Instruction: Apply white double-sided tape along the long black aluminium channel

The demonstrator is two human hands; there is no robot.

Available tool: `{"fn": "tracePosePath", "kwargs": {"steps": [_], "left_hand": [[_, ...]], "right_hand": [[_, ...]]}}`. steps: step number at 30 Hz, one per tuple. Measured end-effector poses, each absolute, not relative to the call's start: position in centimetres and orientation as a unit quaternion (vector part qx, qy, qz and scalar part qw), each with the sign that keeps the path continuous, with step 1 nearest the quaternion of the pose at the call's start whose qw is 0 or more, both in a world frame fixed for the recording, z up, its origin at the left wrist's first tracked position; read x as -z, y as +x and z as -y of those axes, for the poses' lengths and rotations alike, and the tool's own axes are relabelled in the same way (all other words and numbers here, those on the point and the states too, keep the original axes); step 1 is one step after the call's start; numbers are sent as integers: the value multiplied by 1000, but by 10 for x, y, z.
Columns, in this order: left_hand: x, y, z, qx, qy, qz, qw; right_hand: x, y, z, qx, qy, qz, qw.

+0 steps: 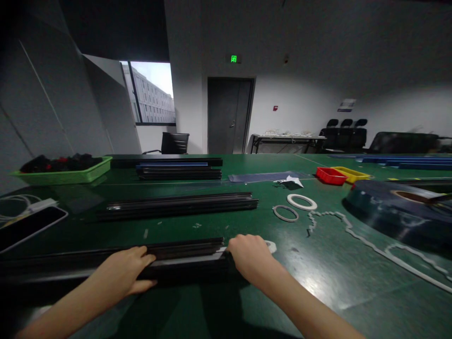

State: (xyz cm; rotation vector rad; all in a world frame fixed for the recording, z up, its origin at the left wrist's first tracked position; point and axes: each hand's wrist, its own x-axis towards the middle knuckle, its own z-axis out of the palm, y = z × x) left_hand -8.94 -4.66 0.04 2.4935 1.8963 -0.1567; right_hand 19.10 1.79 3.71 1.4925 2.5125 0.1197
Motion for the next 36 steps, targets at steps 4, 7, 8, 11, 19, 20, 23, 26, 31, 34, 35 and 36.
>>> {"fn": "tracePosePath", "kwargs": {"steps": [4,7,8,11,19,20,23,26,31,34,35,36], "left_hand": [[3,-86,49,47,788,-614,-11],[7,-83,49,49,785,-618,-14],[8,-82,49,51,783,-619,-13],[7,-78,48,65,778,-625,-10],[-22,-65,44,124,802,-584,26],[-25,-64,44,124,803,-582,33],[-27,-63,45,121,798,-589,45],[-27,-64,47,109,794,-595,58],[-30,-64,47,109,787,-602,75],[-31,-65,47,103,790,-599,83],[-30,-65,47,102,791,-597,84],[-29,-66,48,99,793,-596,84]], "right_hand": [[-39,193,-16,-41,507,-855,99],[-43,193,-16,-33,510,-853,107],[-43,193,-16,-30,511,-852,111],[-42,194,-17,-31,517,-848,112],[-41,198,-17,-24,522,-846,108],[-42,198,-16,-21,521,-846,109],[-45,198,-15,-19,516,-850,107],[-46,199,-15,-23,515,-850,104],[-46,202,-15,-20,520,-848,101],[-44,203,-16,-23,518,-849,103],[-43,203,-17,-27,519,-848,102],[-42,203,-17,-30,520,-847,102]]}}
